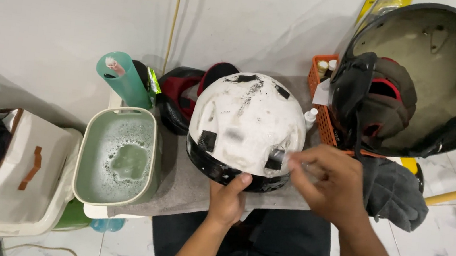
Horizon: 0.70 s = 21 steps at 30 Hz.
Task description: The person is repairing a white motorcycle helmet by scraping off old adhesive or residue from the surface using a small metal tool. They then apply a liquid from a white bottle onto the cleaned areas.
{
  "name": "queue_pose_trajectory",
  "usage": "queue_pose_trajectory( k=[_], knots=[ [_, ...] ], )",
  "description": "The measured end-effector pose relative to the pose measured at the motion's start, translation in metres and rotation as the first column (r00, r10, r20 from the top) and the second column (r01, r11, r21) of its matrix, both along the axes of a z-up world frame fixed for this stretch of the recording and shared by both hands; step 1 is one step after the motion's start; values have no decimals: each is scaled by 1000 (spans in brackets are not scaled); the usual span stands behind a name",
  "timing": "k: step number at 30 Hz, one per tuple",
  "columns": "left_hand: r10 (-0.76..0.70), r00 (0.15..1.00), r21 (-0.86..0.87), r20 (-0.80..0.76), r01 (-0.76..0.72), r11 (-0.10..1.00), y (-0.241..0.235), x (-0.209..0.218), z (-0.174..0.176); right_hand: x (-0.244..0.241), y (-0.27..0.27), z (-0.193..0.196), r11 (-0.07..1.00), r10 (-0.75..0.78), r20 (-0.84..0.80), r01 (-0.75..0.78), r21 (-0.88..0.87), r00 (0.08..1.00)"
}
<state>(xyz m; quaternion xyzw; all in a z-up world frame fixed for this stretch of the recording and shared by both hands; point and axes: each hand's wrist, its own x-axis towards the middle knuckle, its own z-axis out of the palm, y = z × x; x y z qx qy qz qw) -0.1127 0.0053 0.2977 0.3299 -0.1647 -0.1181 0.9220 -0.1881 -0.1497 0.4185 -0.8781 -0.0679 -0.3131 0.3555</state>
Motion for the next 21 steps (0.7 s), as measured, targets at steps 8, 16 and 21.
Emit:
queue_pose_trajectory(
  k=[8,16,21],
  knots=[
    [-29,999,-29,24,30,999,-1,-2,-6,18,-3,27,986,166,-65,-167,-19,984],
    [-2,1000,34,-1,2,999,1,-4,0,31,-12,42,985,-47,-49,38,-167,998],
    [-44,997,-13,59,45,999,5,-3,0,34,-20,40,995,-58,-171,42,-96,984]
  ],
)
